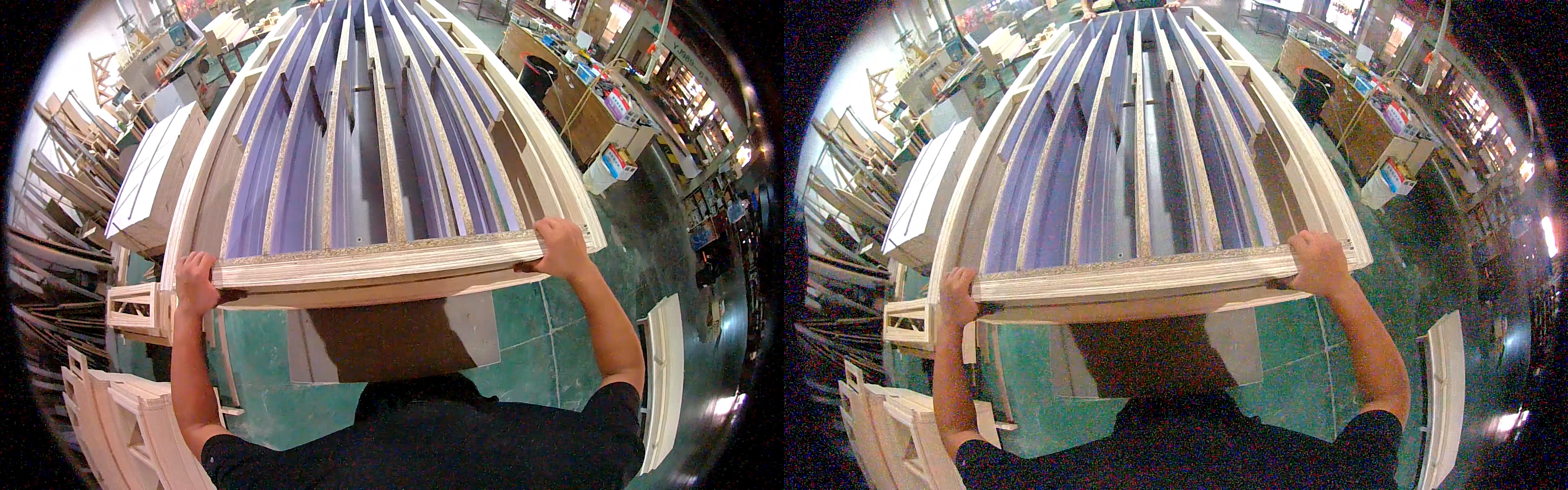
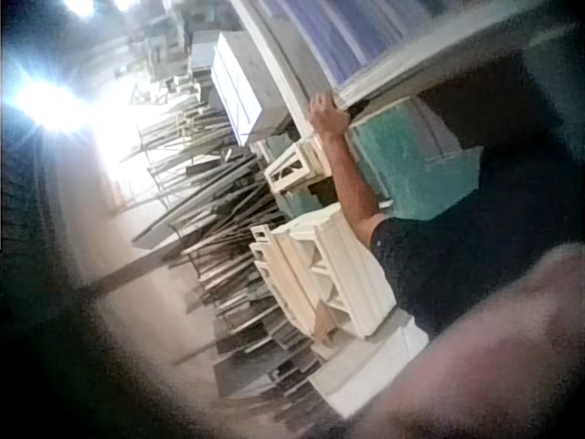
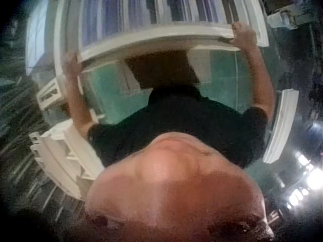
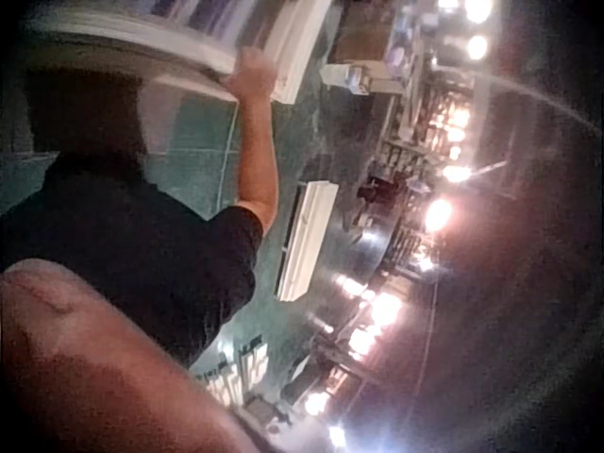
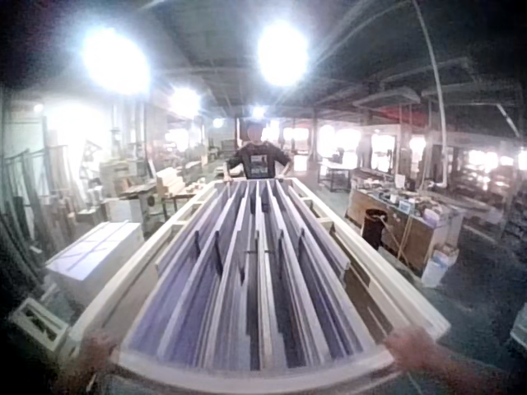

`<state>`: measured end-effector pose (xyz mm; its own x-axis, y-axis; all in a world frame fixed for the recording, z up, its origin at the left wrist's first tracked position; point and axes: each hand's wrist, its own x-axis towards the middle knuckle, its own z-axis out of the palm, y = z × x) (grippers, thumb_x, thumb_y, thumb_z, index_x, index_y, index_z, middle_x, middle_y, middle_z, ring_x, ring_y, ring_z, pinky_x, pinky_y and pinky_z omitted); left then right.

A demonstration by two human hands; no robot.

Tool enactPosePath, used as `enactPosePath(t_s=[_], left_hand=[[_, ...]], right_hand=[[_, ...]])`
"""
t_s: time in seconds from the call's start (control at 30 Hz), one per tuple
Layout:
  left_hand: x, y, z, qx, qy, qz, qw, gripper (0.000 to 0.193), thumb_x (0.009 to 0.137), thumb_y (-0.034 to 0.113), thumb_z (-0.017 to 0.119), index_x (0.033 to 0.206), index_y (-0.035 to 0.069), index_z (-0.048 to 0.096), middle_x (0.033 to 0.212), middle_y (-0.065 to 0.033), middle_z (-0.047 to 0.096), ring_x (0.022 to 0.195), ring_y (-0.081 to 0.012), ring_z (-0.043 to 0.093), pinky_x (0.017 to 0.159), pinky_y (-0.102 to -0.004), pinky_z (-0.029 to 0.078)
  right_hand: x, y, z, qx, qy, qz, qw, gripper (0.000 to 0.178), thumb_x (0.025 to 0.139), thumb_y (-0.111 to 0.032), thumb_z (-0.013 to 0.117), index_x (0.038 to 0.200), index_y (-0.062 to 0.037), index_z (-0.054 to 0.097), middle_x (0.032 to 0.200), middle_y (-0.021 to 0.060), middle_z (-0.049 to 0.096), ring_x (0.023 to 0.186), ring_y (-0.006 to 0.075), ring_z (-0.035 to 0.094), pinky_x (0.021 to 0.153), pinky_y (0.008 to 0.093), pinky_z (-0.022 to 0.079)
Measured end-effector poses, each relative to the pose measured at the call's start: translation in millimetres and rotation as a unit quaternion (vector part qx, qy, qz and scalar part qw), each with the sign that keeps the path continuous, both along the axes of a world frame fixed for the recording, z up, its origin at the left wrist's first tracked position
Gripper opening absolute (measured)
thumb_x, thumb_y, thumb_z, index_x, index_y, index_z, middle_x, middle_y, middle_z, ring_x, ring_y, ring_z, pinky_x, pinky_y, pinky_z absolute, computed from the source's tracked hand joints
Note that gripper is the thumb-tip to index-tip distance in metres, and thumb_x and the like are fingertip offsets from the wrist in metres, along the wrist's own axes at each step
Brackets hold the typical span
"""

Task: The person uses a handheld power sander to smooth the edges of a wooden frame structure. They then repeatedly lift the frame, walk across the workshop floor, and place it onto a metal stand, repeating this cycle multiple times.

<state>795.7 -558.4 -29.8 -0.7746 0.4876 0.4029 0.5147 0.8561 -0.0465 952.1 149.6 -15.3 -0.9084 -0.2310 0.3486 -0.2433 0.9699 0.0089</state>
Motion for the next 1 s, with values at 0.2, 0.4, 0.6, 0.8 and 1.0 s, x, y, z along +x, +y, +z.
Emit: enactPosePath(t_s=[0.2,0.4,0.6,0.8,1.0], left_hand=[[15,16,21,0.007,-0.014,-0.003,1.0,0.039,0.066,0.026,0.084,0.091,0.004,0.065,0.089,-0.0127,0.066,0.091,-0.0358,0.064,0.085,-0.0454,0.045],[14,20,28,0.011,-0.02,0.019,1.0,0.06,0.056,0.047,0.092,0.088,0.004,0.064,0.086,-0.0125,0.065,0.089,-0.0355,0.064,0.083,-0.0461,0.046],[15,23,43,-0.007,0.0,-0.003,1.0,0.072,0.044,0.05,0.096,0.09,0.005,0.064,0.086,-0.0115,0.066,0.089,-0.0339,0.065,0.083,-0.0457,0.048],[14,39,42,0.002,-0.012,-0.024,1.0,0.073,0.044,0.052,0.094,0.093,0.005,0.066,0.088,-0.0105,0.067,0.089,-0.0337,0.064,0.083,-0.0452,0.047],[29,105,48,-0.007,0.016,-0.058,0.998,0.076,0.046,0.059,0.092,0.092,0.004,0.065,0.086,-0.0117,0.065,0.087,-0.0342,0.064,0.082,-0.0453,0.048]], right_hand=[[2,-2,8,-0.006,-0.038,-0.027,0.999,0.073,0.048,-0.049,0.097,0.096,-0.0027,0.066,0.092,0.0151,0.068,0.088,0.037,0.068,0.076,0.0461,0.055],[3,-3,8,-0.009,-0.037,-0.033,0.999,0.073,0.047,-0.044,0.096,0.099,-0.0017,0.067,0.095,0.0164,0.069,0.09,0.0379,0.068,0.078,0.0465,0.055],[16,2,14,-0.015,0.004,-0.017,1.0,0.075,0.045,-0.046,0.096,0.098,-0.0014,0.067,0.095,0.0163,0.067,0.09,0.0393,0.066,0.078,0.0474,0.053],[34,29,26,-0.003,-0.002,-0.024,1.0,0.08,0.047,-0.054,0.094,0.1,-0.0015,0.066,0.095,0.0161,0.067,0.09,0.0391,0.066,0.078,0.0485,0.052],[58,93,25,-0.01,-0.014,-0.032,0.999,0.083,0.049,-0.059,0.093,0.102,-0.001,0.066,0.096,0.0152,0.067,0.09,0.0386,0.066,0.078,0.0479,0.052]])
